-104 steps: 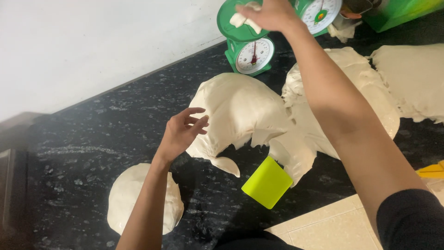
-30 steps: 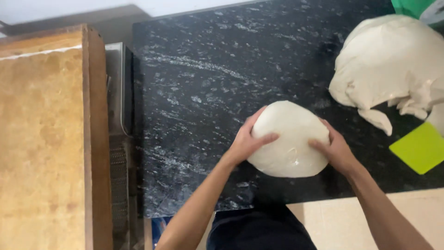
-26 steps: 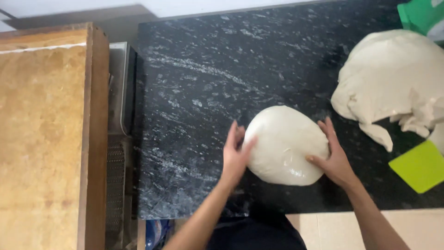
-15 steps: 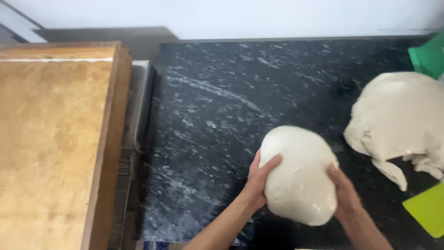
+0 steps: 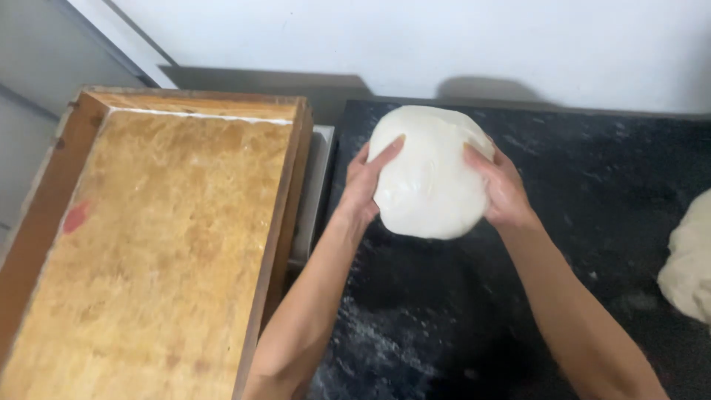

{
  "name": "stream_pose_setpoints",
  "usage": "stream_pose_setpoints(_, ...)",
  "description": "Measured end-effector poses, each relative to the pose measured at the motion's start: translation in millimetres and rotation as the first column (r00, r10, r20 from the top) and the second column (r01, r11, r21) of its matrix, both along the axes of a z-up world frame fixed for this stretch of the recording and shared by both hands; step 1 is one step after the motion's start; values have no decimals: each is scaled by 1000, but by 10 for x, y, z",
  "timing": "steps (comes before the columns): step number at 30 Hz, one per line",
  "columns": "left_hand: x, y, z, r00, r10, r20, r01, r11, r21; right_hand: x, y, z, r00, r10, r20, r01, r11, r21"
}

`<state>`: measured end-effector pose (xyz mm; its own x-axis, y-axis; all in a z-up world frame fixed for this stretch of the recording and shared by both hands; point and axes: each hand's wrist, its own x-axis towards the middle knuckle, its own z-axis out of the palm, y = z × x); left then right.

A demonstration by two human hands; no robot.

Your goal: Brushing dough with liquid, then dividing it into smaller portions using a bench scraper and rounding them by hand on a countertop.

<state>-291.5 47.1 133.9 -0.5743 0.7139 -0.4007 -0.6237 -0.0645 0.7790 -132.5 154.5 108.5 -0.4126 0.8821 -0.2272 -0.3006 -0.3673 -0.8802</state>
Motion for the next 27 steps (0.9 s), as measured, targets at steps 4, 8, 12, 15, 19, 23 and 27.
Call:
stream_pose_setpoints(4,-570,416,-462,995,-18,-102,10,997,-74,-401,553,-700,992,-24,123,23,1000,9)
stream_pose_setpoints(8,-930,489,-1226,876,-137,-463,-53,926,-373,-347,605,-1034,899,-59,434,-36,978,206)
stream_pose_setpoints(12,-731,320,-1001,368,-284,-886,-249,888,-388,-360,879,-1342,592,-232,772,-406,742,534)
stream_pose_setpoints(15,-603,378,-906,226,-254,-940,-208,931,-302,-717,862,-1066,631,-506,589,-467,359,808)
stream_pose_setpoints(19,-375,543,-1097,-36,-515,-856,-56,857,-513,-1263,644,-782,593,-367,717,-734,121,668)
stream_pose_setpoints(23,-432,526,-1070,-5,-673,-740,-78,738,-670,-1379,694,-751,276,-282,919,-908,237,346)
stream_pose_setpoints(27,-447,521,-1093,6,-761,-649,-95,645,-758,-1336,642,-695,145,-290,946,-927,295,233)
